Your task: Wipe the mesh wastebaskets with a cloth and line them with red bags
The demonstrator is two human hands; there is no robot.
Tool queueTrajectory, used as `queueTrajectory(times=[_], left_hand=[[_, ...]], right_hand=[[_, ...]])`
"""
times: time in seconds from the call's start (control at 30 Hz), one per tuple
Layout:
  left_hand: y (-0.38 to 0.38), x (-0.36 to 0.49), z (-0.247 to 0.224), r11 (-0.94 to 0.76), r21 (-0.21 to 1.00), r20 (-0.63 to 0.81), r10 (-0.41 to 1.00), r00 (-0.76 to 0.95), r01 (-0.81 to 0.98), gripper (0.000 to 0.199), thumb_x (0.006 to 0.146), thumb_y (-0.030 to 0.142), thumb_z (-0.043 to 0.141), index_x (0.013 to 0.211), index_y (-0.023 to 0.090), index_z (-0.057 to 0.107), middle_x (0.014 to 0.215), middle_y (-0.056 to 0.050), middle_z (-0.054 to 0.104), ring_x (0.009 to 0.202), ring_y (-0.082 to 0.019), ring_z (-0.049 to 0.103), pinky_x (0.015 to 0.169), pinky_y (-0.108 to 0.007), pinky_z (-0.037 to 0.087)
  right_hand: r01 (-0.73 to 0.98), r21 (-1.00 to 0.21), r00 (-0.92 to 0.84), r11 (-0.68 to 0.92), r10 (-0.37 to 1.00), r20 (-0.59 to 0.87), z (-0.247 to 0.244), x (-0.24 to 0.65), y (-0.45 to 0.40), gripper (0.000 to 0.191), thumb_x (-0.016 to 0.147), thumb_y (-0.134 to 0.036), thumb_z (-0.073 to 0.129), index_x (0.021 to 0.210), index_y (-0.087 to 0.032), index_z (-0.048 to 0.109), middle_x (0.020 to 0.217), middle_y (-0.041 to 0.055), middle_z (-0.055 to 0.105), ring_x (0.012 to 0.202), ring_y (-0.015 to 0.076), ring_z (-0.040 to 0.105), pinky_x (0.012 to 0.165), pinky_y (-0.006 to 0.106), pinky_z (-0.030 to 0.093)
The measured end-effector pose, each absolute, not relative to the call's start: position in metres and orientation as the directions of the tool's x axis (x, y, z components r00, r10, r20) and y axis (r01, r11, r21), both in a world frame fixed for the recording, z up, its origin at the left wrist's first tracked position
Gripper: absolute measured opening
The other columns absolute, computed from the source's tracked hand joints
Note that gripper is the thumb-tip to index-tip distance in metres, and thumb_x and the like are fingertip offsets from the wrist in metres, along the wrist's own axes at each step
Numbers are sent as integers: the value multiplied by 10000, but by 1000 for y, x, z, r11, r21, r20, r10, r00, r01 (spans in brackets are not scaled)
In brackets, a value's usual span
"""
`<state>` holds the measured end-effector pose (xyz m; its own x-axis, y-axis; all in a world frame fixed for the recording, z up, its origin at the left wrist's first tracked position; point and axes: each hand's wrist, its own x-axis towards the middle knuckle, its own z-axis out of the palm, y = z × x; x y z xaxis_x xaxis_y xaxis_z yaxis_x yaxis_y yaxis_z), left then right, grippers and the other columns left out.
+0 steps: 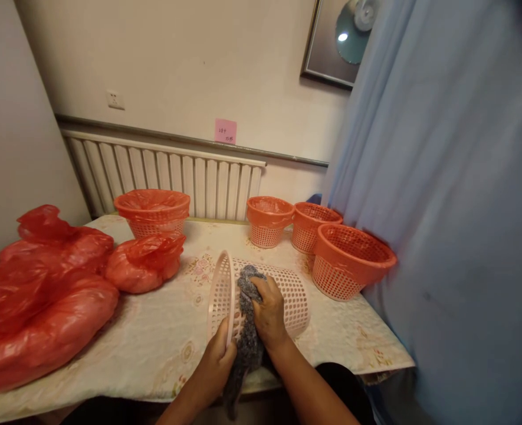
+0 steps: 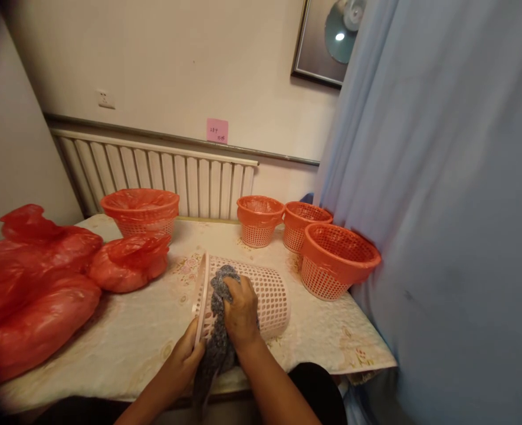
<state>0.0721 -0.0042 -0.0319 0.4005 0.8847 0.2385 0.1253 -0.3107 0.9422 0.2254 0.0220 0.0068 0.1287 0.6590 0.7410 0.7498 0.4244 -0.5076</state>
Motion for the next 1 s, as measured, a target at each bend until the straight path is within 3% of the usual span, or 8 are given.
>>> queueTrajectory(times=[0.2,0.37,0.53,0.63,0.77,0.9,1.0], left_hand=[[-1,70,-38,-333,928,246,885,394,169,478,915,251,397,1378,137,422,1444,-125,486,1382,-249,384,1184,-426,229],[1,70,-36,-340,927,251,876,412,157,464,921,243,374,1368,135,430,1416,-126,513,1370,-264,395,1159,-439,286],[3,68,-41,-352,922,265,878,399,160,442,940,254,354,1354,130,442,1369,-136,548,1328,-277,443,1132,-458,324],[6,67,-42,-360,916,266,876,402,178,448,949,268,361,1374,139,421,1353,-131,561,1350,-279,416,1124,-454,338],[6,69,-42,-373,911,276,867,414,174,426,949,288,386,1348,152,446,1348,-129,572,1319,-275,459,1133,-463,329],[2,70,-46,-371,915,284,870,403,157,489,907,253,411,1380,130,406,1432,-151,498,1380,-276,387,1171,-472,261],[-4,69,-52,-347,918,256,888,382,193,555,872,254,427,1403,102,370,1464,-177,455,1407,-291,343,1187,-491,203]], right_hand=[[826,-509,256,243,643,722,-18,298,40,415,734,-69,456,1078,-203,647,1032,79,609,984,222,541,883,361,455],[831,-547,399,100,577,713,-40,366,39,379,769,-151,434,1084,-162,644,1039,102,643,979,231,565,899,385,451],[795,-607,539,8,452,711,-55,360,23,365,781,-191,439,1086,-129,630,1045,140,626,982,259,558,911,424,445],[770,-635,553,59,433,712,-60,321,11,347,796,-187,458,1095,-144,627,1061,134,607,1017,262,553,930,430,443],[753,-611,439,244,505,743,-59,256,-5,365,770,-117,486,1102,-190,618,1091,103,604,1052,246,556,945,425,452],[700,-559,288,445,540,791,-46,205,-15,406,764,-85,523,1139,-225,589,1183,87,582,1120,229,536,981,418,446],[661,-573,266,484,562,783,-27,188,-10,394,776,-93,540,1140,-234,589,1172,85,579,1114,230,533,970,415,451]])
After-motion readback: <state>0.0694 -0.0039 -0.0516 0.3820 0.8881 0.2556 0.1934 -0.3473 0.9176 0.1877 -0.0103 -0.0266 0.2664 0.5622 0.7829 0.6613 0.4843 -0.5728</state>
